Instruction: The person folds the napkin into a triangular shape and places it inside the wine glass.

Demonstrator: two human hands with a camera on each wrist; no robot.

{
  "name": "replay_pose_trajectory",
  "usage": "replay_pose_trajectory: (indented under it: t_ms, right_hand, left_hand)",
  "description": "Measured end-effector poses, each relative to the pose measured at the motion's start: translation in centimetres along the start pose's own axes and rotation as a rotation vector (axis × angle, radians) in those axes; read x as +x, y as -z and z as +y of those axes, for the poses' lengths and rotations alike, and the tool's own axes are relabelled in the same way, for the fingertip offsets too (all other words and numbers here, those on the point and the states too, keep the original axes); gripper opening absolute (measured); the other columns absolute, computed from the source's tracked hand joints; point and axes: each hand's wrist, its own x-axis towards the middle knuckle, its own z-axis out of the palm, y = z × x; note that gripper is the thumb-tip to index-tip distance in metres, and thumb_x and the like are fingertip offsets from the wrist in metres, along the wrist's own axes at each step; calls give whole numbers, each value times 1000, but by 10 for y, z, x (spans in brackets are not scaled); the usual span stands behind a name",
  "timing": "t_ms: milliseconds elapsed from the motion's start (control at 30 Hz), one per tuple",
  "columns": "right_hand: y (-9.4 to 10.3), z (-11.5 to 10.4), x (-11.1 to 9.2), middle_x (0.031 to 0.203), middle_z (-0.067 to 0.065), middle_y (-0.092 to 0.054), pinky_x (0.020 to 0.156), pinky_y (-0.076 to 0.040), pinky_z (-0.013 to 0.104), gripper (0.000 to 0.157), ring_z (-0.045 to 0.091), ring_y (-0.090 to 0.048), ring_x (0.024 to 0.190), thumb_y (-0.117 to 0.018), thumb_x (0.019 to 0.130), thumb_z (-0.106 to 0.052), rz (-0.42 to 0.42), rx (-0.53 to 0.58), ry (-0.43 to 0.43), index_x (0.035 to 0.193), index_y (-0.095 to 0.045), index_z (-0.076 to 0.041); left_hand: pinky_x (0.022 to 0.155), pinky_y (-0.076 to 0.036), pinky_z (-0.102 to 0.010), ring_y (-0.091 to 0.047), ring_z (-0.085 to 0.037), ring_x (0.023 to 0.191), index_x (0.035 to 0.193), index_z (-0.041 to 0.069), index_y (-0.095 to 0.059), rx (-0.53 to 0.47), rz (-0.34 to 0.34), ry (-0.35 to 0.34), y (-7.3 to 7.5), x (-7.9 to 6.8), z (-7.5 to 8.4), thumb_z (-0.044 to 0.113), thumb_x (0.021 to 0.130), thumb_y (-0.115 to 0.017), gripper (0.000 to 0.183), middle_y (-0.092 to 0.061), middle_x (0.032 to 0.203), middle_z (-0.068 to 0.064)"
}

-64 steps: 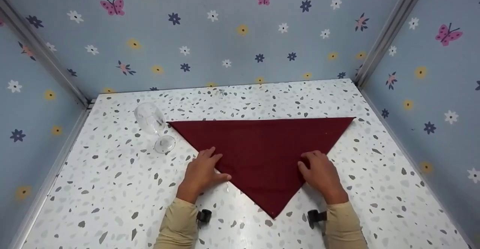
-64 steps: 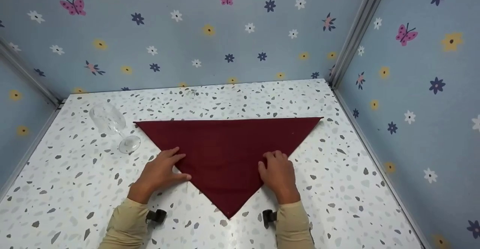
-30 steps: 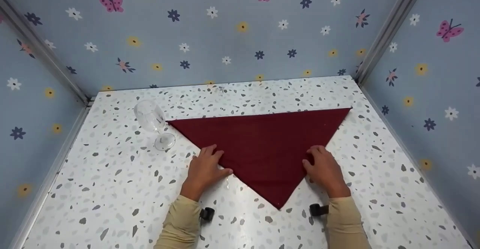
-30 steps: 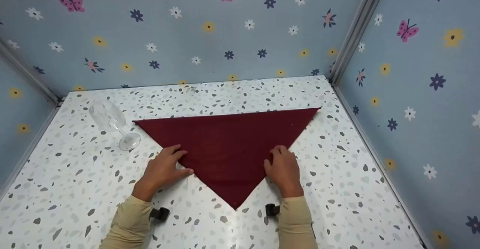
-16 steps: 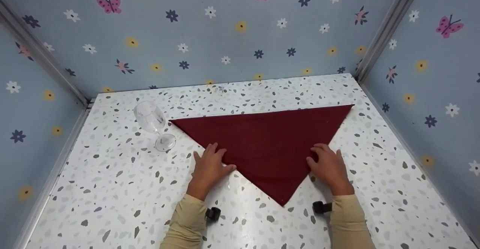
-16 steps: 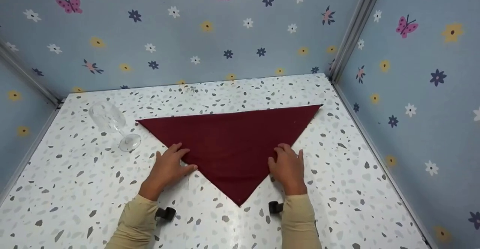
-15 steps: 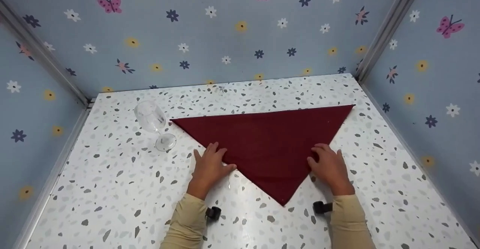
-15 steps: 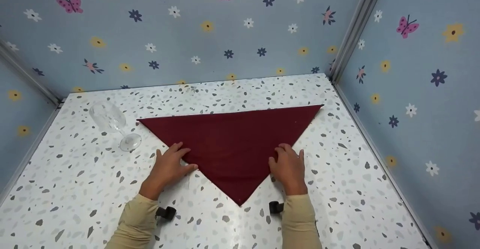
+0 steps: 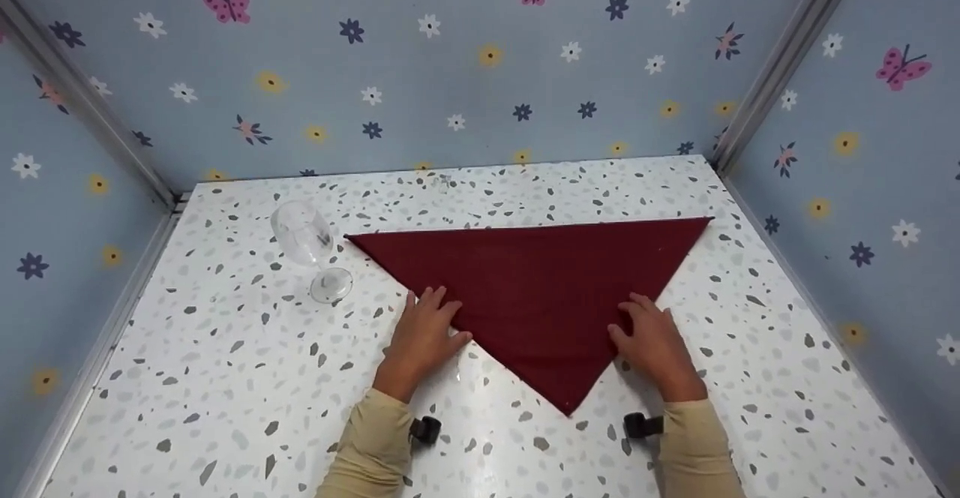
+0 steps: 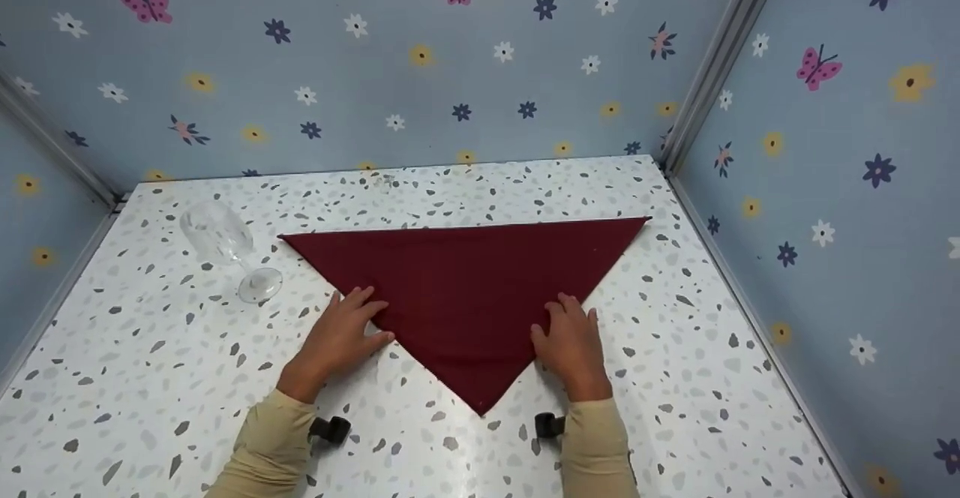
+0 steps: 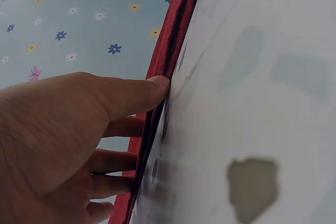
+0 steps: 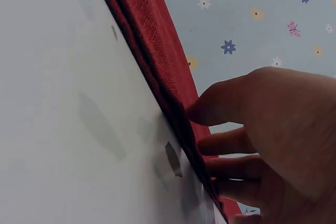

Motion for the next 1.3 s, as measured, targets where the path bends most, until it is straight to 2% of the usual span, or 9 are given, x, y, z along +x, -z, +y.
replay_pose_trajectory:
  t_ms: [167,267,367,467,600,800,933,1133,1300]
  right_hand:
    - [-1,-1,-1,153,26,-39,118,-10,58,24,43,-28,145,-63,96,-13,-31,61,70,115,-63,3]
    - [0,-2,-2,153,25,-39,119,-11,57,12,42,-27,146,-63,93,-7,-62,85,101,104,-64,-1]
    - [0,-3,-3,153,26,-37,118,-11,59,6,44,-25,146,-64,90,-2,-107,93,141,95,-63,-5]
    - [1,-4,-6,155,26,-34,118,-11,60,10,46,-22,146,-63,87,1,-158,113,180,90,-64,-8]
    - [1,-7,-9,158,24,-30,118,-9,58,17,45,-16,148,-64,82,5,-220,161,207,87,-64,-11]
    - [-1,-10,-10,161,23,-24,119,-5,58,21,44,-10,150,-66,77,5,-259,185,230,91,-63,-11]
    - [-3,-12,-12,161,26,-23,118,-5,59,24,46,-9,149,-67,75,6,-258,179,259,94,-62,-10]
    - [-6,-12,-16,159,27,-25,117,-6,61,30,48,-10,148,-69,72,6,-251,185,292,97,-62,-9]
    - [-4,-14,-21,161,24,-23,119,-4,58,31,45,-8,150,-71,72,4,-273,197,281,97,-64,-12]
  left_hand:
    - [118,-19,-54,-42,-43,138,126,3,-67,-48,31,-91,-1,-3,4,24,89,-77,44,-53,141,-23]
    - [118,-22,-51,-41,-42,139,123,2,-68,-122,10,-142,-1,-4,7,17,89,-76,38,-54,141,-22]
    - [118,-25,-47,-38,-40,141,121,3,-69,-195,-40,-154,-3,-7,11,13,89,-74,34,-51,145,-19]
    - [115,-31,-45,-36,-37,143,119,4,-71,-231,-88,-149,-4,-10,18,13,90,-71,30,-50,147,-15]
    - [110,-39,-46,-36,-36,143,118,7,-73,-219,-115,-179,-6,-12,26,15,90,-71,29,-51,147,-13]
    - [115,-27,-55,-36,-42,142,118,9,-74,-187,-105,-235,-10,-9,35,20,90,-74,30,-53,145,-14]
    - [115,-23,-61,-36,-44,141,117,9,-74,-175,-73,-240,-15,-14,40,21,90,-75,30,-53,144,-17]
    - [116,-25,-55,-38,-43,140,115,7,-75,-172,-37,-232,-23,-19,51,20,89,-76,29,-53,144,-18]
    - [117,-25,-49,-37,-40,142,112,8,-75,-188,-58,-218,-26,-21,62,20,88,-77,27,-53,144,-15]
